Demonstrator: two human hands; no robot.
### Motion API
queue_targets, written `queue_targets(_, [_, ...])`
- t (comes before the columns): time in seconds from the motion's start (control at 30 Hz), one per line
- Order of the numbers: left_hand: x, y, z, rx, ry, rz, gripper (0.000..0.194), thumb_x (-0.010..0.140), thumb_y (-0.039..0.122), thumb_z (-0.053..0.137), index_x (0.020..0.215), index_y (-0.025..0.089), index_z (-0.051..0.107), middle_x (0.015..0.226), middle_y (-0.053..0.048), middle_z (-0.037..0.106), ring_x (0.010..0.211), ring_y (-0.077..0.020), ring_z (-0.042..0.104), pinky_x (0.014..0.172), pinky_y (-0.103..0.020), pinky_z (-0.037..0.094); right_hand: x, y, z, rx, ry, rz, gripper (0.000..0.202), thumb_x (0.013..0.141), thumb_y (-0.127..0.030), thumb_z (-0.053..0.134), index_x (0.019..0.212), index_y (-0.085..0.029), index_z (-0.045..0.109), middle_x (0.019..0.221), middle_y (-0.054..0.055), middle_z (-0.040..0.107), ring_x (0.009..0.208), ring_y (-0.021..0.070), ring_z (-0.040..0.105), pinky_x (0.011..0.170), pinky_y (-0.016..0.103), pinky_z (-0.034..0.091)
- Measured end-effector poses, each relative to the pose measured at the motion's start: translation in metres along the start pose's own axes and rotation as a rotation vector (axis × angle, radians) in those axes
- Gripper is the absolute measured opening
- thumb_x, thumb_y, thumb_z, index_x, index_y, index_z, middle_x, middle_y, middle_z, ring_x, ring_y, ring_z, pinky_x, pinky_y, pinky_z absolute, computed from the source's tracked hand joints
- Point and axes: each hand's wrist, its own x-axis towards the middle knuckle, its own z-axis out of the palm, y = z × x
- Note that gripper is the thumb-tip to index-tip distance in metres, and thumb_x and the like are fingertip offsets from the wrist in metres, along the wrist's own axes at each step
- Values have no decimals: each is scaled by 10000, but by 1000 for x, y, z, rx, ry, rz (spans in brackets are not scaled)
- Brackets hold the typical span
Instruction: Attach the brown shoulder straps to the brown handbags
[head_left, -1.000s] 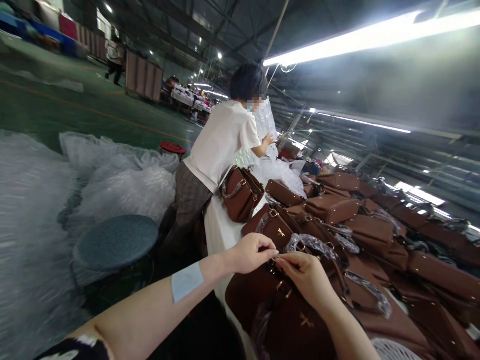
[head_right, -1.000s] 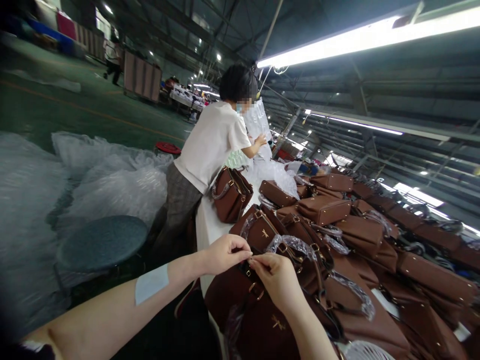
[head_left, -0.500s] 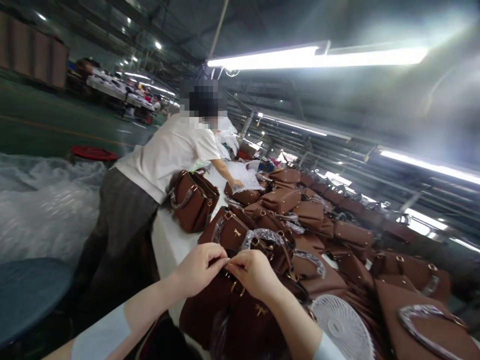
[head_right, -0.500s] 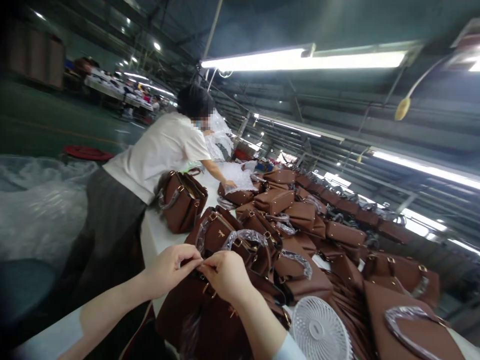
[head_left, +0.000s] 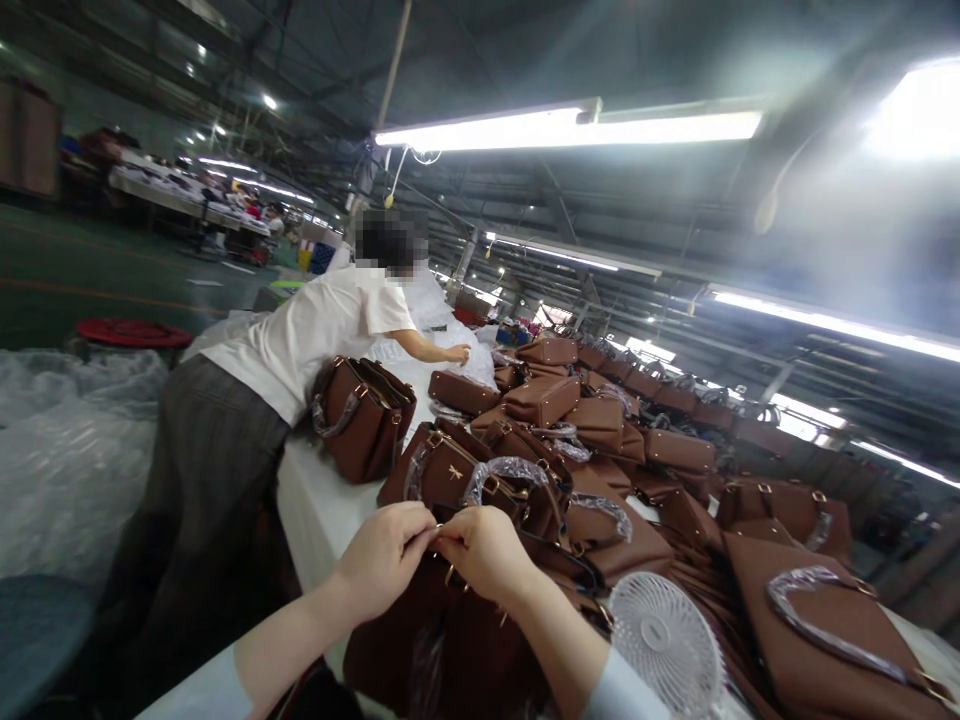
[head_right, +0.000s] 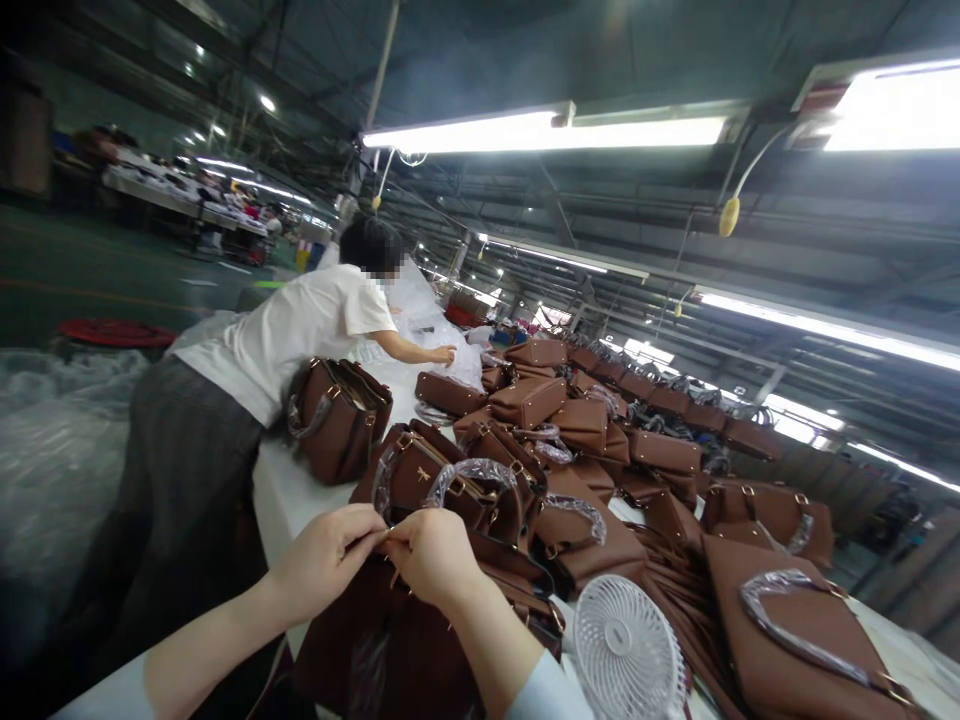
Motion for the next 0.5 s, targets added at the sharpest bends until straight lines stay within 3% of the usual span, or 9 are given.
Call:
queue_targets(0.2, [-3,1,-4,-6,-37,-21,310,916,298,421,758,195,667,787,-47,670,768,-185,615,698,-268,459,-5,-7,1,13,14,43,167,883,-244,627,827,-255,784,698,-14,729,629,115,627,577,196,378])
queue_targets(0.27, [-8,0,-6,-35,-35,-35,323,934,343,422,806,206,685,813,-41,681,797,-187,628,727,-268,476,-16,-16,-4,25,80,61,165,896,-243,607,909,-264,770,787,-7,742,721,136,652,647,204,423])
queue_targets(0.4, [-23,-3,-9,-94,39,-85,321,946,414,447,883,225,699,882,-33,701,846,-190,650,763,-268,504,-69,-21,-7,85,468,143,252,912,-236,557,1131,-257,680,1090,59,705,1015,210,635,899,306,476])
queue_targets(0.5, [-33,-3,-6,-118,88,-101,284,937,418,484,929,240,705,921,-23,709,860,-185,663,767,-260,523,-123,-1,20,56,776,319,219,932,-293,523,1097,-234,654,1097,118,675,1036,261,636,915,391,501])
